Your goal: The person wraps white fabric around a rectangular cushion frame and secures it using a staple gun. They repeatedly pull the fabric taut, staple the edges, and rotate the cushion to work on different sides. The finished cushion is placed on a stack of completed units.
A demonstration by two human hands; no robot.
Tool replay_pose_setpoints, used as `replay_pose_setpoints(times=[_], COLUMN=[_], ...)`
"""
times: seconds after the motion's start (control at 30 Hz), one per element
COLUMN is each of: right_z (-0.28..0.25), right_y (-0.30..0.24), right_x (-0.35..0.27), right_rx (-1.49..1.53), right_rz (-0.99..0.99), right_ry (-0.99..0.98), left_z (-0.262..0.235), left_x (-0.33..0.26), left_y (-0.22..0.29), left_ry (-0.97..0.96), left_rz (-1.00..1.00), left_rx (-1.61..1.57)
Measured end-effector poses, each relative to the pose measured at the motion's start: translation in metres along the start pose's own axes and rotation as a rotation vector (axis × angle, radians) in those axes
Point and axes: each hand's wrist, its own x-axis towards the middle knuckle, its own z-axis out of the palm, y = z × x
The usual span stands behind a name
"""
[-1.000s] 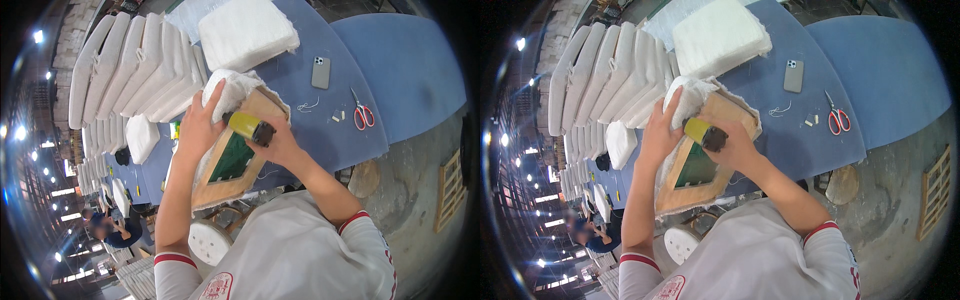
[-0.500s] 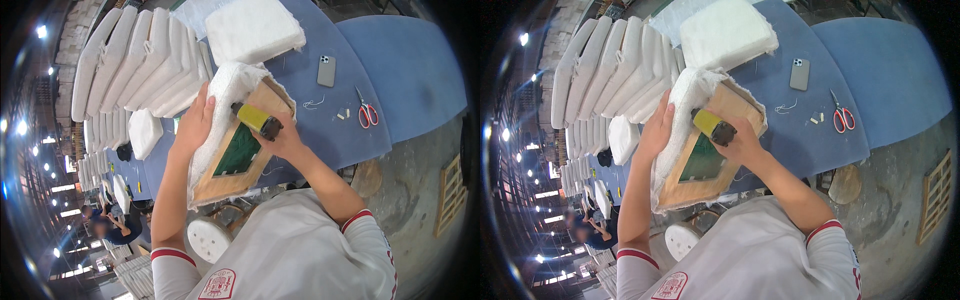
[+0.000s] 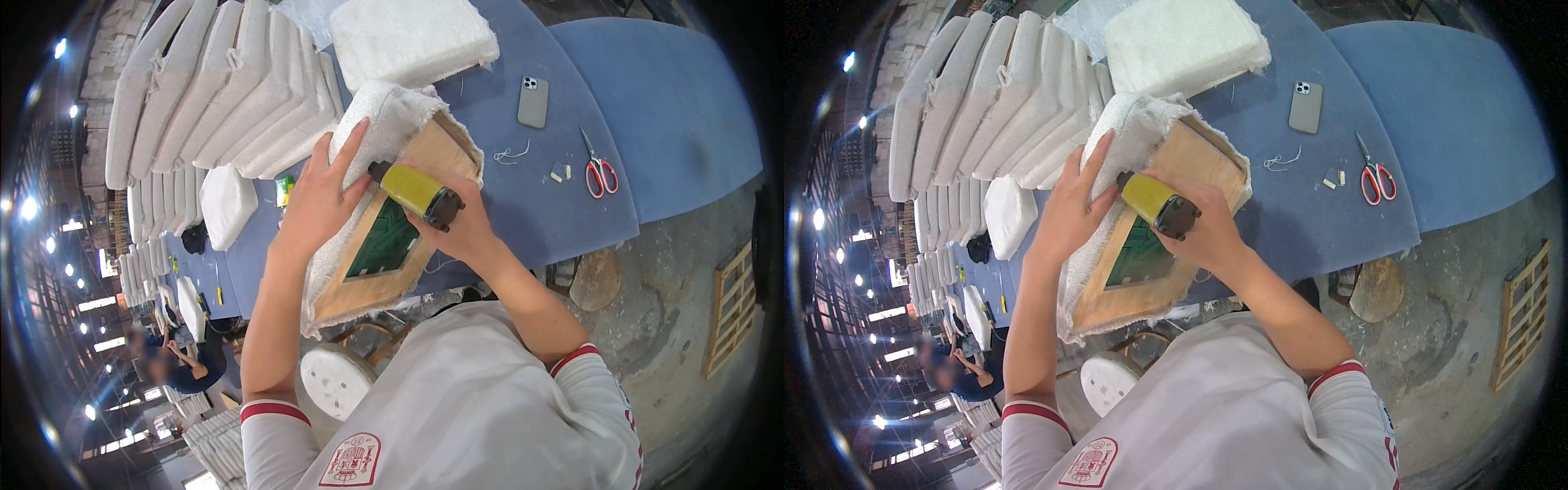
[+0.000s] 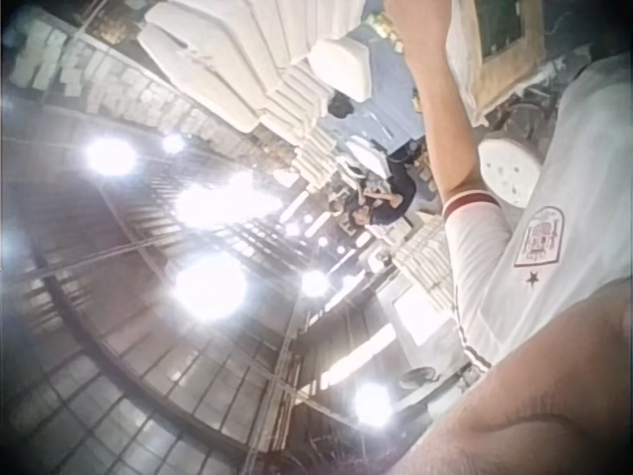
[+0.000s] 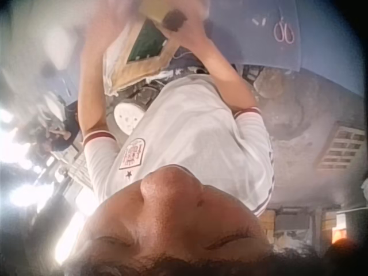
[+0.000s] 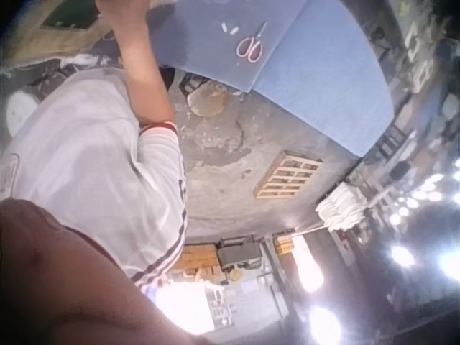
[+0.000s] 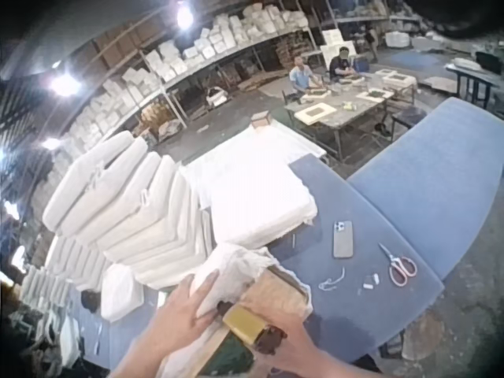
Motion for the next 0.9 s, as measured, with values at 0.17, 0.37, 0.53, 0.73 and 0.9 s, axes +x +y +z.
replay_pose_setpoints(times=[0.17,0.37,0.53,0.73,0.9], right_z=[0.004,0.012,0.019,0.018,0.022], right_y=[0.003,-0.001,0.011,0.008,-0.004], right_x=[-0.003,-0.009,-0.015,-0.012,-0.014], right_rx=[0.058,0.04,0.081,0.015,-0.013], right_rz=[-0.008,-0.034,0.03,0.047,0.06], right_ry=[0.0,-0.009,0.038,-0.007,-0.03], left_z=[-0.001,0.002,-0.031,0.001,0.005], left_x=[0.0,-0.001,0.018,-0.008,-0.033], left_y=[0.001,-0.001,-0.024,-0.025,-0.014], left_ry=[-0.039,0.02,-0.145,-0.039,0.013], left_rz=[-0.042,-0.006,-0.206,-0.322,-0.052], left_rx=[0.006,0.055,-0.341,-0.215,0.066])
